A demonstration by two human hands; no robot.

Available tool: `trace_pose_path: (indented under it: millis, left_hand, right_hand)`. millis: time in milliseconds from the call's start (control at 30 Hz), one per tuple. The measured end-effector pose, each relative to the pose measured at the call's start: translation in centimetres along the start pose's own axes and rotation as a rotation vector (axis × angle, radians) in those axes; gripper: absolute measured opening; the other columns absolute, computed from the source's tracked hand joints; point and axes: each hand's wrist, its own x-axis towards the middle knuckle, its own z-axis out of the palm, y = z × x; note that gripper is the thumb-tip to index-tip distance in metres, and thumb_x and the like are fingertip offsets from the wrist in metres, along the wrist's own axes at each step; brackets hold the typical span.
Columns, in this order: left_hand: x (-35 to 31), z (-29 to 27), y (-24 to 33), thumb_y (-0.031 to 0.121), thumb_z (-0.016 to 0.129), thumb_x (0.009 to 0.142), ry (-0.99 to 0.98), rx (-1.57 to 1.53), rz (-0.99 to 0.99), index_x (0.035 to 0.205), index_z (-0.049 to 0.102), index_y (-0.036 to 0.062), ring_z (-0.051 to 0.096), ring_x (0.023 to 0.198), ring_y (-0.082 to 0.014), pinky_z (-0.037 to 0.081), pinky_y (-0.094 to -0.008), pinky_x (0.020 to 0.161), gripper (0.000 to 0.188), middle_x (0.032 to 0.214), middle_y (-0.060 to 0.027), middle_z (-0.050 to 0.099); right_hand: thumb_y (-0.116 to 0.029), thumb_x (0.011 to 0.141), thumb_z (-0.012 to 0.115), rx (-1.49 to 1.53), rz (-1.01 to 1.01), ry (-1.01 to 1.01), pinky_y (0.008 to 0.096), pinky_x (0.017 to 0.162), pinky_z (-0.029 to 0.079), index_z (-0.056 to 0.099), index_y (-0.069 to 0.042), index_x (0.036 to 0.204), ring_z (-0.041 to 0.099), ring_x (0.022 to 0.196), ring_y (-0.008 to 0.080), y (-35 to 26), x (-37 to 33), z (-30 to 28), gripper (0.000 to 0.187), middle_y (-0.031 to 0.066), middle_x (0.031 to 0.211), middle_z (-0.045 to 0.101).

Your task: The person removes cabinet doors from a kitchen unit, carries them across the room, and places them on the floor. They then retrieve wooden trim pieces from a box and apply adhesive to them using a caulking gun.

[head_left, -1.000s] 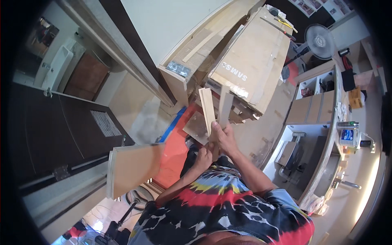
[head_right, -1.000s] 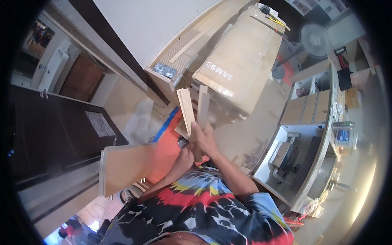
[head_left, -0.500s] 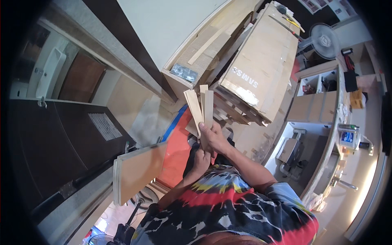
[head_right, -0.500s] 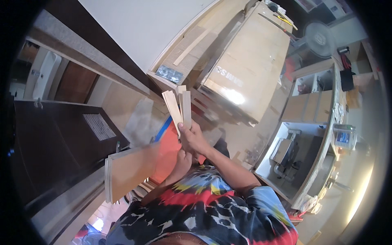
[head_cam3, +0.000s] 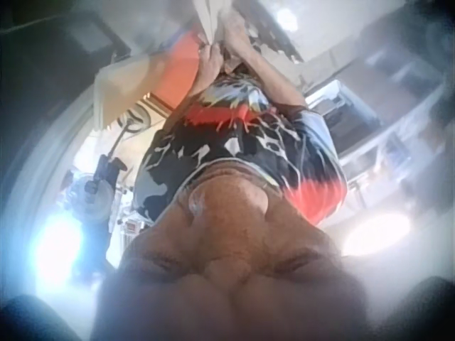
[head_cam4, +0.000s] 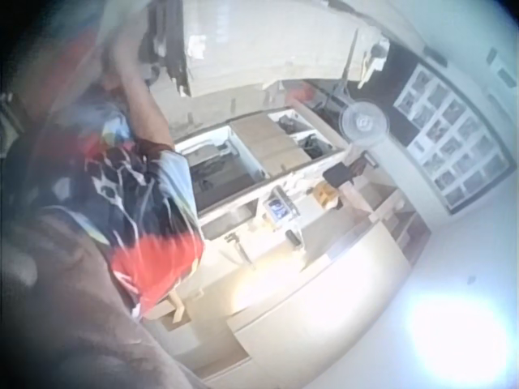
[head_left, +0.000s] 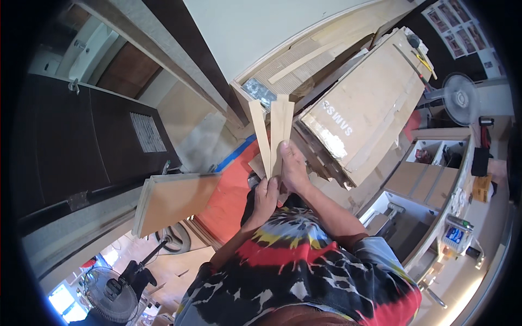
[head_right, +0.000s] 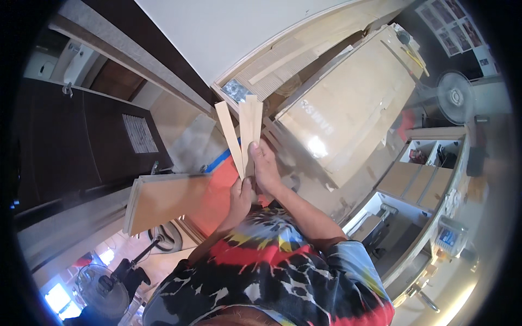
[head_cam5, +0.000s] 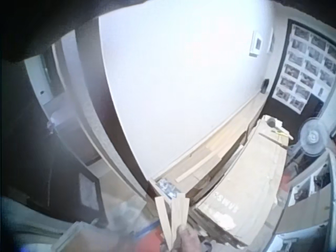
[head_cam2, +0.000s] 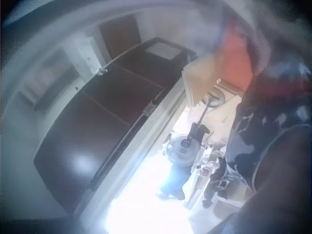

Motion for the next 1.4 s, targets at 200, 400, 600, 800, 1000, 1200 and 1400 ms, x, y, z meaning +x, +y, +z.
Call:
trace_pose_path:
  millis: [200,400,600,800,1000,1200,1400]
  left_hand:
    - [0.1,3.0,1.4,0.021,0.054,0.094,0.048,-0.211,-0.053,0.092,0.059,-0.0034,0.050,0.065,-0.0084,0.043,-0.0284,0.057,0.025,0.073,-0.0029,0.058]
    - [0.1,4.4,3.2,0.015,0.060,0.090,0.120,-0.438,-0.106,0.096,0.065,-0.0009,0.051,0.069,-0.0045,0.044,-0.0228,0.060,0.017,0.080,0.0022,0.062]
    - [-0.4,4.4,3.0,0.014,0.061,0.089,0.159,-0.406,-0.081,0.096,0.066,-0.0004,0.051,0.069,-0.0042,0.043,-0.0227,0.059,0.017,0.078,0.0019,0.062]
    - [-1.2,2.9,1.9,0.015,0.061,0.089,0.125,-0.320,-0.115,0.096,0.066,-0.0009,0.049,0.068,-0.0039,0.042,-0.0229,0.059,0.018,0.077,0.0017,0.061]
    - [-1.7,2.5,2.6,0.003,0.060,0.086,0.162,-0.478,-0.087,0.097,0.066,-0.0023,0.057,0.074,-0.0061,0.047,-0.0228,0.065,0.013,0.085,-0.0019,0.066]
    - [-1.8,1.8,3.5,0.000,0.063,0.084,0.147,-0.483,-0.090,0.100,0.065,-0.0017,0.059,0.078,-0.0068,0.048,-0.0223,0.066,0.016,0.090,-0.0036,0.067]
    - [-1.9,1.7,2.5,0.004,0.062,0.085,0.166,-0.447,-0.083,0.098,0.066,-0.0012,0.057,0.073,-0.0065,0.046,-0.0225,0.063,0.014,0.086,-0.0017,0.066]
  right_hand:
    - [-0.017,0.087,0.064,0.016,-0.084,0.042,0.0205,0.065,0.040,0.057,-0.003,0.092,0.048,0.073,0.0054,-2.2,0.2,-2.2,0.017,-0.0002,0.080,0.055]
    - [-0.015,0.088,0.063,-0.065,-0.150,0.035,0.0213,0.062,0.042,0.058,-0.001,0.092,0.049,0.070,0.0055,-3.6,-0.8,-2.3,0.016,0.0003,0.079,0.057]
    - [-0.016,0.087,0.064,-0.160,-0.112,0.032,0.0206,0.065,0.042,0.060,-0.002,0.091,0.051,0.071,0.0051,-3.8,-1.2,-2.8,0.015,-0.0009,0.077,0.059]
    - [-0.015,0.090,0.059,-0.100,-0.112,-0.019,0.0231,0.067,0.044,0.057,0.001,0.096,0.053,0.075,0.0080,-2.8,-1.2,-2.8,0.017,0.0034,0.084,0.060]
    - [-0.013,0.088,0.061,-0.089,-0.147,-0.013,0.0244,0.067,0.045,0.056,0.001,0.099,0.055,0.075,0.0087,-2.6,-2.4,-2.0,0.018,0.0044,0.086,0.061]
    - [-0.012,0.085,0.064,-0.240,-0.059,-0.090,0.0270,0.070,0.046,0.057,0.002,0.100,0.056,0.078,0.0110,-2.5,-2.3,-2.6,0.022,0.0064,0.090,0.062]
    - [-0.012,0.085,0.063,0.047,-0.042,-0.099,0.0281,0.072,0.047,0.055,0.001,0.104,0.056,0.079,0.0114,-1.6,-2.1,-2.5,0.024,0.0062,0.090,0.061]
